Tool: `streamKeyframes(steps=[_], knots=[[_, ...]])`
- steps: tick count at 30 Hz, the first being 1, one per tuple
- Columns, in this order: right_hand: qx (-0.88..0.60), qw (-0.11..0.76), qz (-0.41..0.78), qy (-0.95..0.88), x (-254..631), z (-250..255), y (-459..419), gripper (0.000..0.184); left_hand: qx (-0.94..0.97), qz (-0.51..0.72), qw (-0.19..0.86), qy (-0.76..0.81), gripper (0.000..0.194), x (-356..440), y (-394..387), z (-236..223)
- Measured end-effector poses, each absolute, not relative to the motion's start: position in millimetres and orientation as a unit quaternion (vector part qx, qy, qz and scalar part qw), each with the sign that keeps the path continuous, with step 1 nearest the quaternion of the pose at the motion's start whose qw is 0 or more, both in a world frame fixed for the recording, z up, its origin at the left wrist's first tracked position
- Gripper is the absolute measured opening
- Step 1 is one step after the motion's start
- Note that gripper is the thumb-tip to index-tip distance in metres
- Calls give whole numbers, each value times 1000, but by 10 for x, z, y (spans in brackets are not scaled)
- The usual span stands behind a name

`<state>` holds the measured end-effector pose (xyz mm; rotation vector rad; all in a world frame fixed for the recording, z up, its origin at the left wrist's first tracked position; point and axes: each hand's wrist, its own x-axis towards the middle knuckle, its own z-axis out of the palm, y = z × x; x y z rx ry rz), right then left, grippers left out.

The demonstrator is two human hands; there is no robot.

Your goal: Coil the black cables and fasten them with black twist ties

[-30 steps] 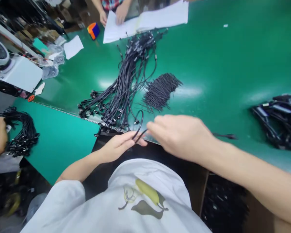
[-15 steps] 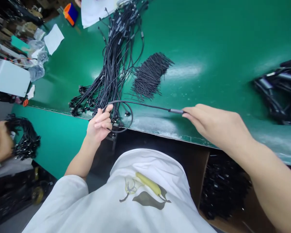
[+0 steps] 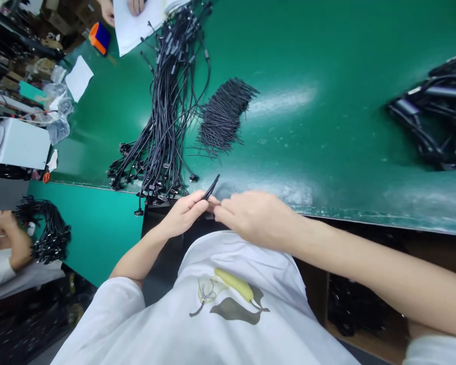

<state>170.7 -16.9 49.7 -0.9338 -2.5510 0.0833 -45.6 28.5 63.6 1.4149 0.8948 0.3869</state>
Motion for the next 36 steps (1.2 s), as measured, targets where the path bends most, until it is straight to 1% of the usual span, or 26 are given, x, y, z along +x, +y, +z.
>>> streamKeyframes(steps=[3, 6, 8, 9, 10, 11, 12, 13, 15, 16, 17, 19, 22, 26, 29, 32, 34, 36], knots=[[-416, 234, 30, -878, 1650, 547, -38, 37, 684, 112, 611, 383, 39, -461, 287, 642], [-458, 244, 86, -850, 1660, 539, 67, 32, 674, 100, 635, 364, 33, -472, 316, 594], [-460, 307, 137, -822, 1697, 505, 141, 25, 611, 147, 692, 356, 36, -464, 335, 553], [-470, 361, 160, -790, 1716, 476, 179, 23, 563, 182, 725, 353, 39, -456, 344, 540], [-488, 416, 187, -744, 1727, 438, 212, 25, 513, 218, 752, 351, 41, -447, 354, 534], [-506, 464, 228, -691, 1726, 393, 239, 34, 466, 252, 772, 352, 42, -438, 363, 534], [-516, 494, 291, -637, 1711, 343, 256, 44, 426, 280, 784, 354, 42, -428, 370, 535], [-514, 500, 374, -589, 1681, 292, 262, 48, 399, 296, 792, 355, 41, -416, 371, 533], [-477, 482, 547, -490, 1588, 214, 247, 39, 379, 293, 804, 352, 41, -385, 350, 503], [-454, 479, 613, -434, 1535, 196, 233, 34, 385, 285, 804, 353, 41, -365, 326, 471], [-435, 488, 658, -375, 1485, 194, 220, 32, 397, 277, 800, 355, 42, -344, 295, 430], [-402, 528, 700, -263, 1405, 233, 205, 30, 422, 274, 782, 368, 45, -304, 222, 341], [-347, 560, 736, -157, 1340, 318, 208, 30, 424, 300, 764, 383, 48, -281, 135, 262], [-325, 575, 740, -123, 1268, 317, 193, 31, 457, 325, 724, 403, 46, -330, 118, 251], [-358, 597, 696, -176, 1153, 245, 156, 32, 523, 281, 670, 446, 34, -361, 154, 187], [-396, 623, 616, -275, 996, 180, 115, 33, 603, 230, 606, 466, 21, -339, 218, 65], [-396, 632, 578, -333, 901, 155, 87, 33, 660, 223, 562, 446, 25, -307, 256, -3], [-397, 637, 555, -360, 843, 145, 62, 32, 701, 196, 542, 421, 30, -278, 264, -46]])
